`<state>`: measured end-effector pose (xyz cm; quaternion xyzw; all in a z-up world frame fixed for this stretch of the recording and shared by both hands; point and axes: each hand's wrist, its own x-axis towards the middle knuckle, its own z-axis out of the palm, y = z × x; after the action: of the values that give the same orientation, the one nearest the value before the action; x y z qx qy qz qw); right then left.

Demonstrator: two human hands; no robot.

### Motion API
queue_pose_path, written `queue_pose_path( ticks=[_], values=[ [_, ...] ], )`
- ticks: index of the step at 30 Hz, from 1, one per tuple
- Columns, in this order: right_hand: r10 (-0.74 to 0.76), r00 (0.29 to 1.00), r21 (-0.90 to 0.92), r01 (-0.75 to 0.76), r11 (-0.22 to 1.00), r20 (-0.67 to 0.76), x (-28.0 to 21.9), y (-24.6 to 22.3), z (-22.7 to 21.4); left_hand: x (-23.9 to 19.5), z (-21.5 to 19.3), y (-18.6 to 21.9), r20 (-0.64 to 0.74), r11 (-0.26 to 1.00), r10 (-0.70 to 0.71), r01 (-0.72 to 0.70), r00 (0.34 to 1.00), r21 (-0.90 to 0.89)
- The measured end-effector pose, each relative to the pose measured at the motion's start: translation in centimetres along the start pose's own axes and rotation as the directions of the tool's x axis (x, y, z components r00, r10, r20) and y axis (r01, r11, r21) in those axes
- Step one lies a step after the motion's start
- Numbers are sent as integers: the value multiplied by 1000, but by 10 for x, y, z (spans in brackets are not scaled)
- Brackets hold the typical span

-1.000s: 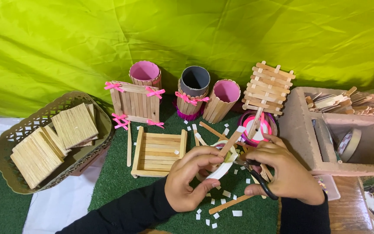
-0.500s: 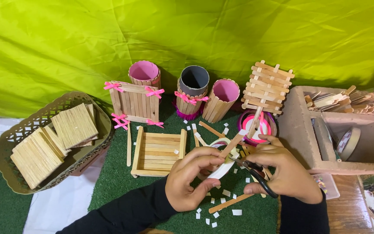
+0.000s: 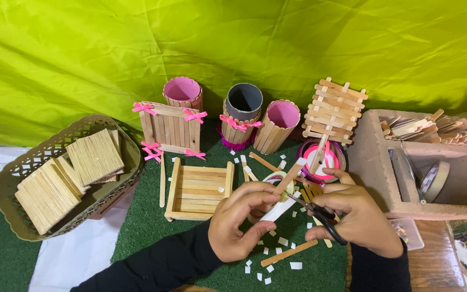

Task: Assembling a decorative structure using popsicle sticks, double-sided tape, and scissors

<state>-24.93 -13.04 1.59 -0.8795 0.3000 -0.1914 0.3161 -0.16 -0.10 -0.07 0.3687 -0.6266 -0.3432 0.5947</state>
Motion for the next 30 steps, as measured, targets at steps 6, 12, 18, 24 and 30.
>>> queue_pose_path(
  ticks=[6,12,18,24,30],
  values=[
    [-95,990,-67,88,994,-100,5,-10,-4,3,1,2,21,996,-66,64,998,61],
    [-111,963,-70,97,993,-247,-10,9,-15,1,6,-4,32,986,-128,124,991,111],
    [-188,982,-69,188,980,6,-22,-7,-7,9,1,7,106,915,8,-50,994,400],
    [-60,970,-243,118,963,235,-26,-36,-7,6,-5,4,-12,940,26,-21,1000,342],
    [66,922,-295,54,954,383,-6,-57,-9,11,-8,-2,178,958,-141,180,974,-224]
  ],
)
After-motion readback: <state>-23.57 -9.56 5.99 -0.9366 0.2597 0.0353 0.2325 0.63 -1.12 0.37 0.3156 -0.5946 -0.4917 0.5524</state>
